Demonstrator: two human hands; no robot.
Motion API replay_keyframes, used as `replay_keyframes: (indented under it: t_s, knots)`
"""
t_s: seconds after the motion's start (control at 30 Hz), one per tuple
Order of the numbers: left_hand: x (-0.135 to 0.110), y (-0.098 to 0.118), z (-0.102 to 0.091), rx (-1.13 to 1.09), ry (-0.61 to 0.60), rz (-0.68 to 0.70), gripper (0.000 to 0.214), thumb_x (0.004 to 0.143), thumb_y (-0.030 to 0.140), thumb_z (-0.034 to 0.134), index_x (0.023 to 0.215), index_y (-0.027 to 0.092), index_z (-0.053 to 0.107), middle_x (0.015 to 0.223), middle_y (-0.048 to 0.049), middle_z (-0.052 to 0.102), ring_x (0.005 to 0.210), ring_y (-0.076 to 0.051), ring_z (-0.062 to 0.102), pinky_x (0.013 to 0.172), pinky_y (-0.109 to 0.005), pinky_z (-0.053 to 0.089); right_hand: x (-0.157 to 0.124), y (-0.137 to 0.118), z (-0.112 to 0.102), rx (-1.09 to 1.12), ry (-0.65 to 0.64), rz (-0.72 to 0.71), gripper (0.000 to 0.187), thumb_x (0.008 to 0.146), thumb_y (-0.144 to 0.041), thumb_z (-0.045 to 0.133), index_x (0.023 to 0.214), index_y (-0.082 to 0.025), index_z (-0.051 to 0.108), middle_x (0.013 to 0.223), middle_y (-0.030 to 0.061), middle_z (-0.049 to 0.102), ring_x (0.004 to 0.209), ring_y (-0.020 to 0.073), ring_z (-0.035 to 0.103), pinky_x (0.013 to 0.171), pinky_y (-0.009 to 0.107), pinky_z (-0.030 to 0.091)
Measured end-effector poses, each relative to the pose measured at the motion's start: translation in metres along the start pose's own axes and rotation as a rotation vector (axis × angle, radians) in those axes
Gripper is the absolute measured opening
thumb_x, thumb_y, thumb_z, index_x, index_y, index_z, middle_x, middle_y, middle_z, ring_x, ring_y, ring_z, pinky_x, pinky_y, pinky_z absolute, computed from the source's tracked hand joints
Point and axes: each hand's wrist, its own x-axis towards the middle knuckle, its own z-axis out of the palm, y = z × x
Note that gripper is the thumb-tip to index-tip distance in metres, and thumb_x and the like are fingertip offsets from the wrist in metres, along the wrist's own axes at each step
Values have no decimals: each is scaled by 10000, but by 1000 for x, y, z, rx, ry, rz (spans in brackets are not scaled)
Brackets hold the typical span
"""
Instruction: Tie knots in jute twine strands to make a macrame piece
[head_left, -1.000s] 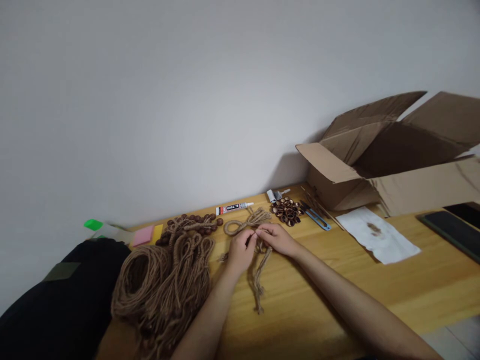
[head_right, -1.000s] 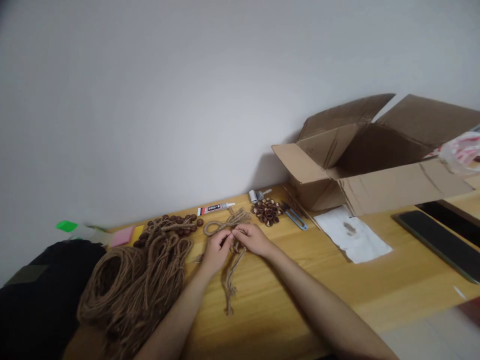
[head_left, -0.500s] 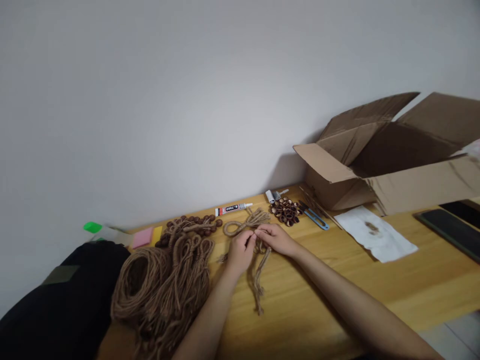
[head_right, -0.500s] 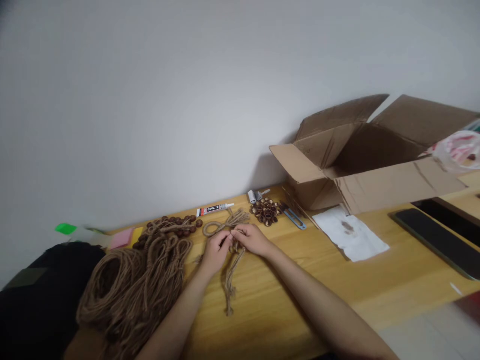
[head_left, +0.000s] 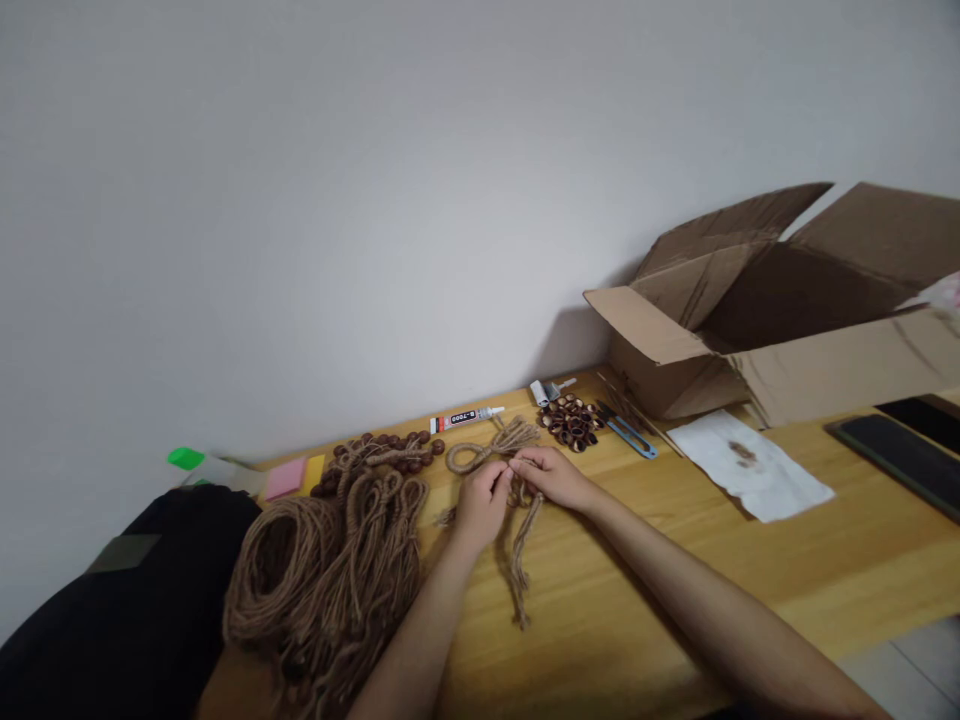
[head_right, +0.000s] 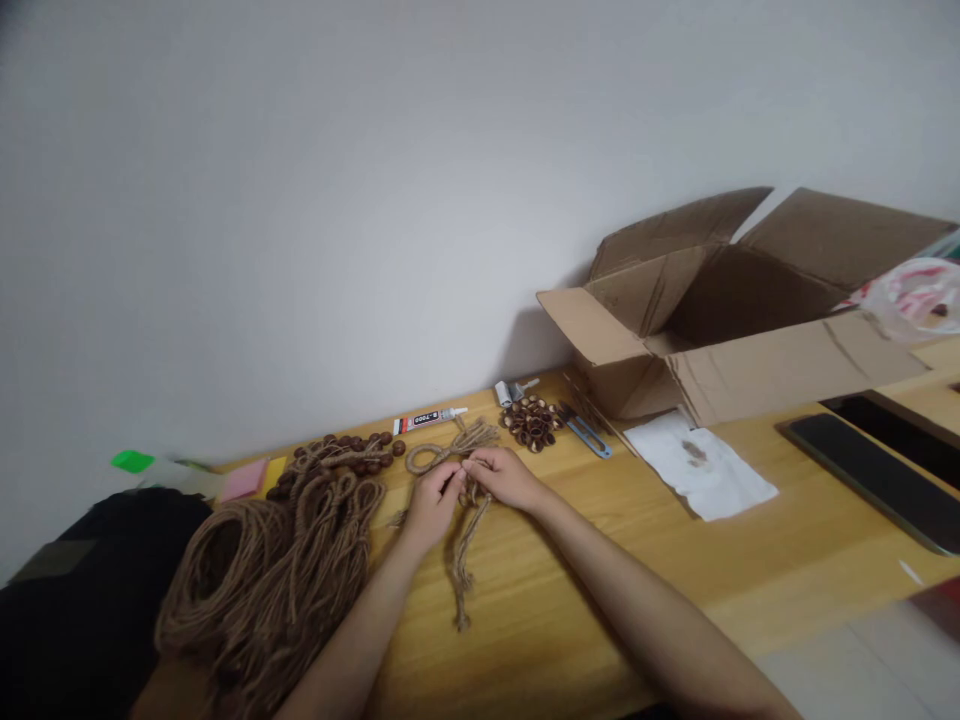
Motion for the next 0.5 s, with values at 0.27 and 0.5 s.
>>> replay_keyframes:
  t_s: [0.27,0.5]
  knots:
    - [0,3,-1,8,2,-5,244,854,247,410,673,167,553,612,4,543,622,-124,492,600,-223,344,0,0,0,29,7,-10,459,801,-576,459,631,-152,498,481,-49,410,460,71,379,450,191,307]
    - [0,2,-1,9,-13,-2,255,859,249,397,656,163,525,599,9,517,608,-120,476,594,-220,333,1,2,0,19,0,0,447,809,-560,447,634,-152,495,481,-50,410,446,69,362,449,197,295]
